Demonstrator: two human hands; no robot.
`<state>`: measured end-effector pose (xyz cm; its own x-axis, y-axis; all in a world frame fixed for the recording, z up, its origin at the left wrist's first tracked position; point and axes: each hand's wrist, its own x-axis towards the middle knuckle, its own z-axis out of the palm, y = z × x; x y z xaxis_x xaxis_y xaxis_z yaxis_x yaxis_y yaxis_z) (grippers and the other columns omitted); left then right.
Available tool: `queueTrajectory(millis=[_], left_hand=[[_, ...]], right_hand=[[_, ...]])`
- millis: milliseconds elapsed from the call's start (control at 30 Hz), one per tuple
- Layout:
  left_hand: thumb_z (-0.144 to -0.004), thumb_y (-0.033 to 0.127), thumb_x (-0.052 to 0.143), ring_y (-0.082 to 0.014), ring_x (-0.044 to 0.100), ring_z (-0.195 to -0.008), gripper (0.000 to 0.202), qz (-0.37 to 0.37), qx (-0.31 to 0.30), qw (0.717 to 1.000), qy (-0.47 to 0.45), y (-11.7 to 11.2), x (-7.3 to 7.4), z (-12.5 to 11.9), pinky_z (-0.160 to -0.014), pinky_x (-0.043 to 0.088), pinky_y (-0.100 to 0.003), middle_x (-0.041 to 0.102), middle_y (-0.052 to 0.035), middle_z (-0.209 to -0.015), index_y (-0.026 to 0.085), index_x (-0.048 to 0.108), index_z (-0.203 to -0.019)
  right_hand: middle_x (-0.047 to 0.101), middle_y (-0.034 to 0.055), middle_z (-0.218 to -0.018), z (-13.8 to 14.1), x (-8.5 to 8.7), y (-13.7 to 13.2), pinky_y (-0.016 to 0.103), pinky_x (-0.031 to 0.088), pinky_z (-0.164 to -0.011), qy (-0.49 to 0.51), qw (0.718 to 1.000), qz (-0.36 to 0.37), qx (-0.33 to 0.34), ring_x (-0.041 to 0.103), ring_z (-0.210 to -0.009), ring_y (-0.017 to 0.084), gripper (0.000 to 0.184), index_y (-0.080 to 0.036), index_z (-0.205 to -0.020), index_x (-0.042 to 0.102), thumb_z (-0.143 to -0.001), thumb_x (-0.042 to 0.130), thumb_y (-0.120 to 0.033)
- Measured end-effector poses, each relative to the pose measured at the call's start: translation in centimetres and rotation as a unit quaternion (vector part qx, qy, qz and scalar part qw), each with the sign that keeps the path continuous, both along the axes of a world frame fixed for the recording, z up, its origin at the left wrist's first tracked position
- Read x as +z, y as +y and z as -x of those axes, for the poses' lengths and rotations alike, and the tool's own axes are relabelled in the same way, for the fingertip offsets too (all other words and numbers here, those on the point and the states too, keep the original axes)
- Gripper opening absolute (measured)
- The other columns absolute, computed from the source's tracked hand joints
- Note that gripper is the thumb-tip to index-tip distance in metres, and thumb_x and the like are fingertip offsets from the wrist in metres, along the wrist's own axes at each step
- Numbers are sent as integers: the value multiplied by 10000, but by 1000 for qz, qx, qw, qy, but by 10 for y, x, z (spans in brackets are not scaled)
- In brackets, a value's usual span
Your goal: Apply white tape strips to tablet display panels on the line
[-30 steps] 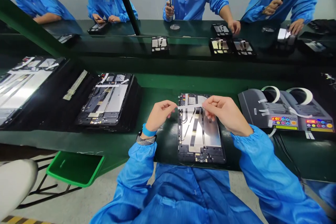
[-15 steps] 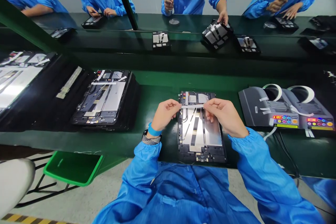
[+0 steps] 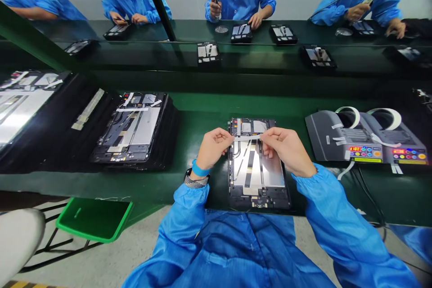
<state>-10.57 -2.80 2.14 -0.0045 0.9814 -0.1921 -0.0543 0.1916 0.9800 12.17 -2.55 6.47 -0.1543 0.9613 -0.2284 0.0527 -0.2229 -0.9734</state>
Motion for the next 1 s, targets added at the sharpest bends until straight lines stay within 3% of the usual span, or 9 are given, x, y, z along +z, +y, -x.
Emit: queueTrajectory(millis=[333,667,833,1000], left_hand=[[-685,345,851,-63,476,-439,332,-17,25,1000,3,-1,-1,-8,-415,392,-191,573,69,-575,193,574,-788],[-696,264,769,-80,500,-484,275,6,-20,1000,-1,4,3,-1,-438,388,-205,572,70,-627,191,588,-891],[-695,160,700,-77,449,-525,241,-24,-2,997,72,2,6,-8,-529,371,-219,510,92,-620,197,560,-888],[-680,78,665,-125,505,-610,299,-56,-16,966,252,5,18,-12,-631,380,-258,495,94,-626,225,534,-906]], right_hand=[[637,8,-543,2,3,-2,193,377,-379,-32,999,24,-11,533,-426,93,440,-167,-722,666,-718,891,-545],[595,-9,-470,1,6,3,181,349,-343,-86,996,35,1,487,-353,82,332,-175,-679,626,-804,817,-416],[586,-16,-464,2,9,2,183,339,-343,-95,995,40,0,497,-349,89,259,-179,-683,617,-859,749,-316],[566,-29,-454,2,15,5,195,334,-357,-142,988,51,19,509,-362,102,210,-184,-694,622,-896,668,-219]])
